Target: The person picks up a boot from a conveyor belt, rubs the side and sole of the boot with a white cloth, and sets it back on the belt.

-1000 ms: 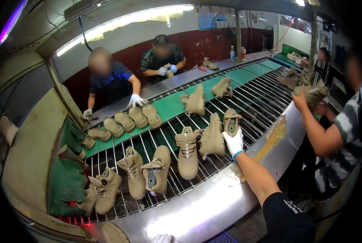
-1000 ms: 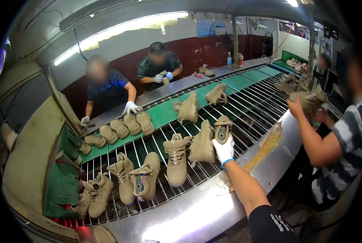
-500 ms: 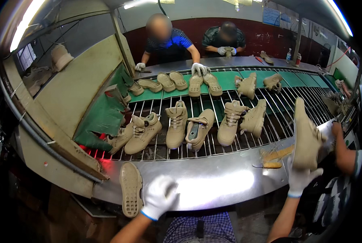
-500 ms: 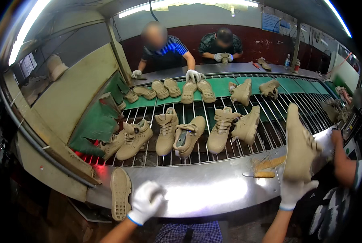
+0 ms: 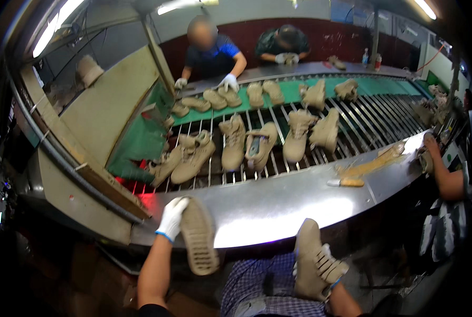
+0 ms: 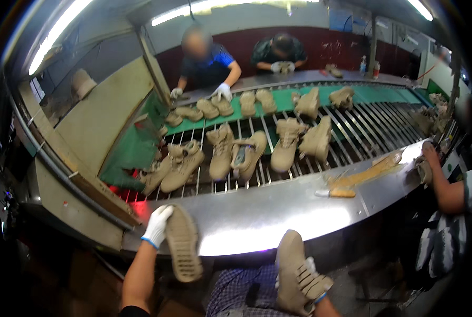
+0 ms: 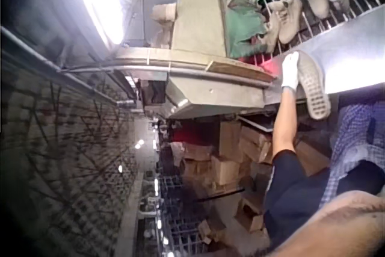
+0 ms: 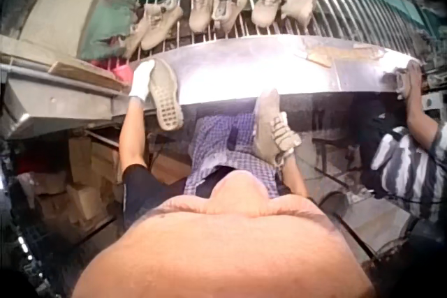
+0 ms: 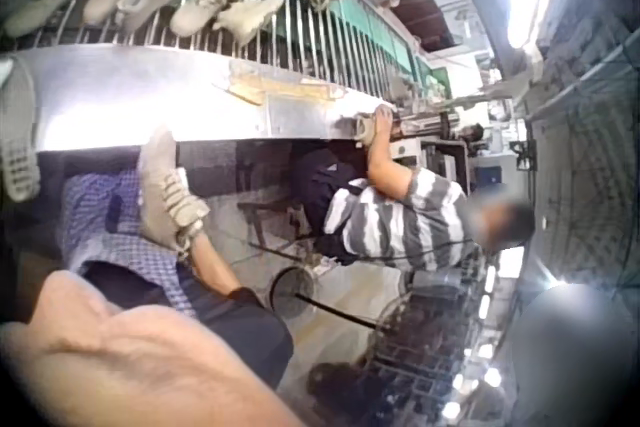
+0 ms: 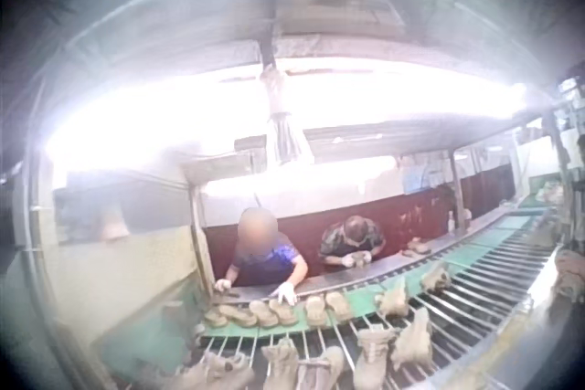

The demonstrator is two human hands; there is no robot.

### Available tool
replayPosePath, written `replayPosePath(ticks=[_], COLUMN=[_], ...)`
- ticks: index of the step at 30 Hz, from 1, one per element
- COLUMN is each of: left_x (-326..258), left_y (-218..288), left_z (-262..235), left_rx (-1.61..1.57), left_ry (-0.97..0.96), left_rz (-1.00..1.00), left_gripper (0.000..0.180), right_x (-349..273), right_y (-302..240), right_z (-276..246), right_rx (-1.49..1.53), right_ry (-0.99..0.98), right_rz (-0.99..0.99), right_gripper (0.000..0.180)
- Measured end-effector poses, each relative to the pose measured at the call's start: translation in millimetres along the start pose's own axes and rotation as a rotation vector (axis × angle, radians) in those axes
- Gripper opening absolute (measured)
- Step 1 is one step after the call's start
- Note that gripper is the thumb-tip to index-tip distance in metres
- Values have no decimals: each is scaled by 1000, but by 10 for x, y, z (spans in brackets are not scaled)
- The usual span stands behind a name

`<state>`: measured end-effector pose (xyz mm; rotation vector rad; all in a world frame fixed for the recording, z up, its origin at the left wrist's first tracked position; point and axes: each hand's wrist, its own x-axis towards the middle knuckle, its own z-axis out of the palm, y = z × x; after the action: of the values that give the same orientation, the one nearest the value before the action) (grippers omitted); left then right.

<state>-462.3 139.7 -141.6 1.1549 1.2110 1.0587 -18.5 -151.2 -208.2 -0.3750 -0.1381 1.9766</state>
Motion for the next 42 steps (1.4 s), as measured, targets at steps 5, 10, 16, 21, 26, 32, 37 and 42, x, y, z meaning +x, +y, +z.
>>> replayPosePath(ticks=[5,10,16,21,26,32,37,42], left_x=[-809,-1341,-1462,-1500,-1480,-1543,-1533,-1506], left_y=[297,-1,-268,-287,-183,-193,-155,-19], left_z=[1244,2123,2145,2168,2087,2025,1973,1949], left_rx=[48,143,32,230,18,-84,49,113], left_ry=[-351,-511,-715,-758,-832,-828,-835,-849], left_rz=[63,216,294,434,323,214,299,358], left_gripper=[35,51,53,66,54,43,42,40], right_x=[-66,-104,-386,-394,-357,-304,-306,-285], right_y=[126,305,604,669,716,695,726,737], right_z=[148,-8,-211,-1,-102,-57,-149,-70], right_rx=[9,-12,-328,-338,-422,-478,-644,-731], right_ry=[102,363,344,169,177,171,229,248], right_rz=[45,7,-72,-198,-211,-198,-220,-260], right_gripper=[91,76,76,88,93,87,74,66])
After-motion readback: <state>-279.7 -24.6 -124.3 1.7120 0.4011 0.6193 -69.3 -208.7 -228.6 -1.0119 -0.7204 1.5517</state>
